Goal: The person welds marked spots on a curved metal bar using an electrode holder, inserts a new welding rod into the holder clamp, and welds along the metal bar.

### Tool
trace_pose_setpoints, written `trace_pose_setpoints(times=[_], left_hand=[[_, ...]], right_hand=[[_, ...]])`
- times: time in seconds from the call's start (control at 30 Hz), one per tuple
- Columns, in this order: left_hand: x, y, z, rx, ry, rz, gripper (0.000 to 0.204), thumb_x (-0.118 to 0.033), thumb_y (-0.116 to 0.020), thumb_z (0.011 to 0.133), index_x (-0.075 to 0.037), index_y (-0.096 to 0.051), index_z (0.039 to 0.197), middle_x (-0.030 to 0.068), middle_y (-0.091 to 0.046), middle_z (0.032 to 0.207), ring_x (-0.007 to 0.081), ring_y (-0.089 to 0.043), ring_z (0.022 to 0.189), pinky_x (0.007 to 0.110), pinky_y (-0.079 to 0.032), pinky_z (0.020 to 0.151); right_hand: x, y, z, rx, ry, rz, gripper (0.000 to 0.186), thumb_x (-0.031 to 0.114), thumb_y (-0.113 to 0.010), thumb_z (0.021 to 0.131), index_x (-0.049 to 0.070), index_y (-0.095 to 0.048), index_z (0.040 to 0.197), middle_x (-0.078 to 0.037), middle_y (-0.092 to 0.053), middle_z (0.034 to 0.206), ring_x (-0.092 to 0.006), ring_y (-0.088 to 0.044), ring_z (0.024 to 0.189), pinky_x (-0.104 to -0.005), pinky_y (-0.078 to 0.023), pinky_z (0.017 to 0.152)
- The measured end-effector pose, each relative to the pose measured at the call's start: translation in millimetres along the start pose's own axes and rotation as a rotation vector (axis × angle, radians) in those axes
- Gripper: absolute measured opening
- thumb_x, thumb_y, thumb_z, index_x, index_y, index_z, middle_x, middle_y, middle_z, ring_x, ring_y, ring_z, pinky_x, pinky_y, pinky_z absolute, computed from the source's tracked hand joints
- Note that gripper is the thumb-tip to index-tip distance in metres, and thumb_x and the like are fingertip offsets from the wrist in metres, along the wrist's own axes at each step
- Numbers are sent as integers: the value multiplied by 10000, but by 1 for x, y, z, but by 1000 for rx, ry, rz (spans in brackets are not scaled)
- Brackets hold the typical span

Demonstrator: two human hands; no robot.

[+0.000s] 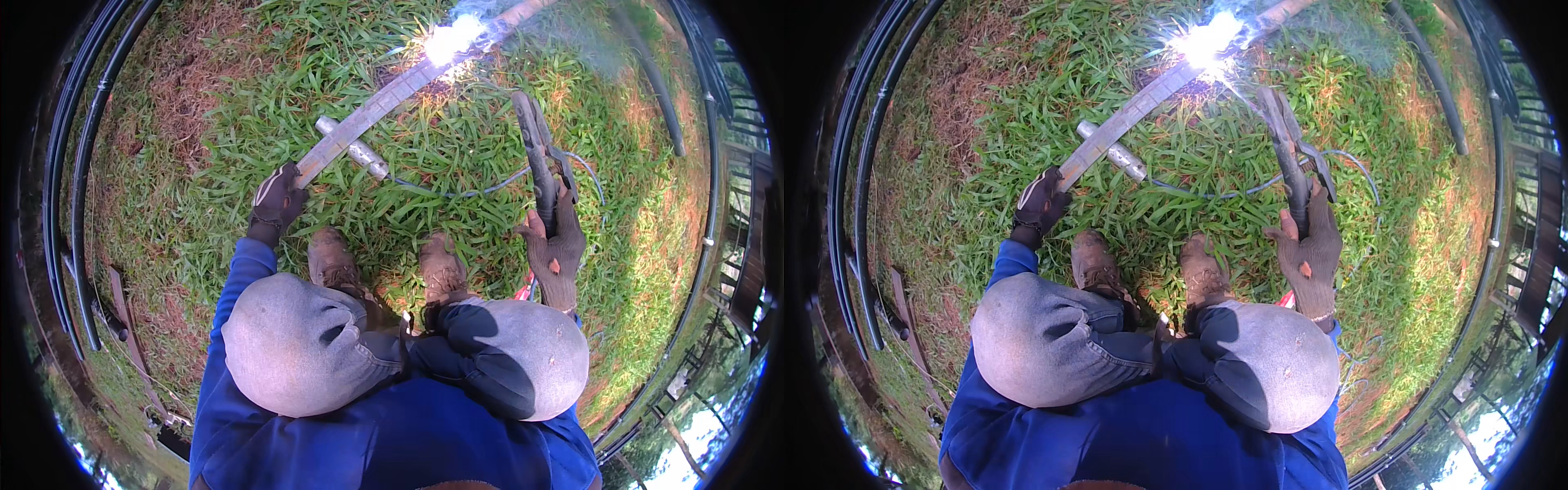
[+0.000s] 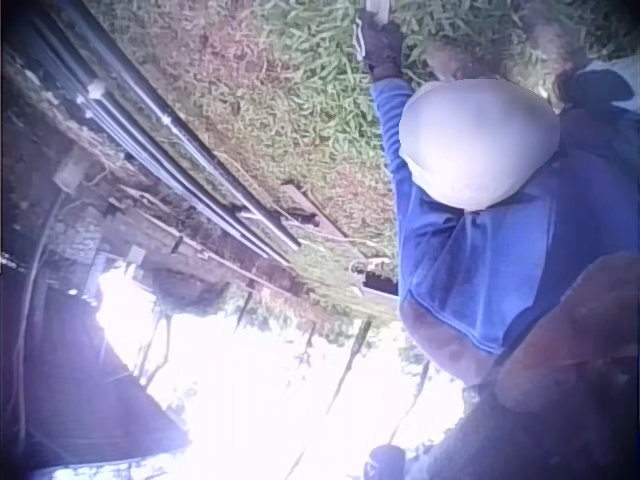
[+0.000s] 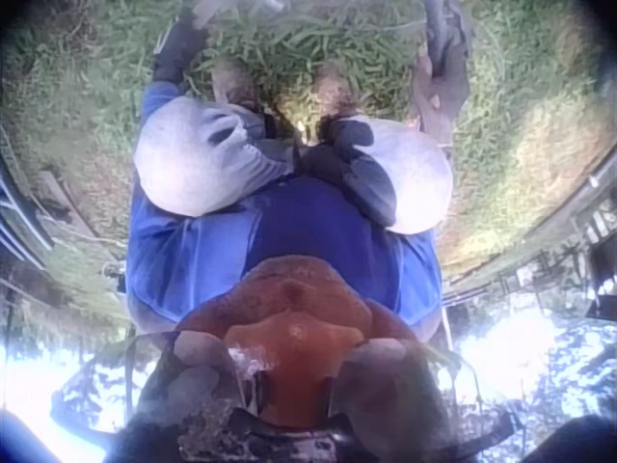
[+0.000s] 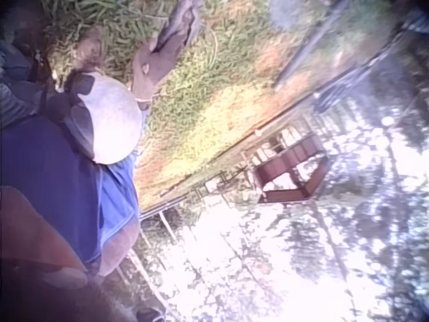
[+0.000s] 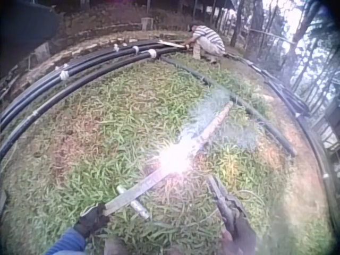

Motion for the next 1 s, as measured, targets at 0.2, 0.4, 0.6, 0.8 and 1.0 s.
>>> trace_pose_setpoints(times=[0.2, 0.4, 0.6, 0.8, 1.0], left_hand=[[0, 0, 0, -3, -8, 0, 580, -210, -900, 892, -73, -631, 1387, 240, -787, 1166, 493, -768, 1072, 567, -611, 905], [0, 0, 0, 15, 19, -20, 608, -200, -904, 889, -66, -634, 1417, 242, -789, 1173, 491, -772, 1082, 557, -618, 911], [-7, 5, -2, -30, 37, -46, 504, -153, -887, 863, -88, -668, 1312, 233, -782, 1108, 501, -767, 1063, 565, -617, 896], [-6, 4, -1, -42, 7, -42, 489, -143, -867, 866, -87, -668, 1309, 237, -779, 1099, 501, -768, 1052, 564, -619, 889], [-2, 2, 0, -13, 33, -56, 489, -152, -866, 871, -79, -666, 1311, 236, -777, 1111, 502, -765, 1070, 567, -618, 899]], right_hand=[[-4, -3, 3, 10, 4, -22, 807, 138, -861, 1025, 34, -505, 1742, -254, -764, 1363, -322, -825, 1158, -431, -671, 926], [-3, -4, 3, 6, 0, 43, 794, 115, -847, 1029, 30, -505, 1741, -252, -760, 1397, -317, -819, 1182, -434, -673, 933], [-4, -9, 9, 3, 46, 5, 809, 83, -853, 1015, 27, -501, 1742, -260, -750, 1443, -319, -820, 1181, -433, -674, 938], [-4, -14, 13, 9, 21, 5, 818, 72, -859, 1012, 21, -496, 1743, -266, -745, 1442, -326, -824, 1178, -433, -680, 923], [-3, -11, 9, -13, 18, 67, 771, 99, -841, 1046, 17, -503, 1734, -260, -748, 1434, -301, -825, 1182, -418, -712, 876]])
Point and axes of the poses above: each hand's wrist, its own z-axis towards the middle knuckle, its own y-axis out of the back of the hand, x = y × z, the point moved 5 cm from there along z, towards the middle knuckle
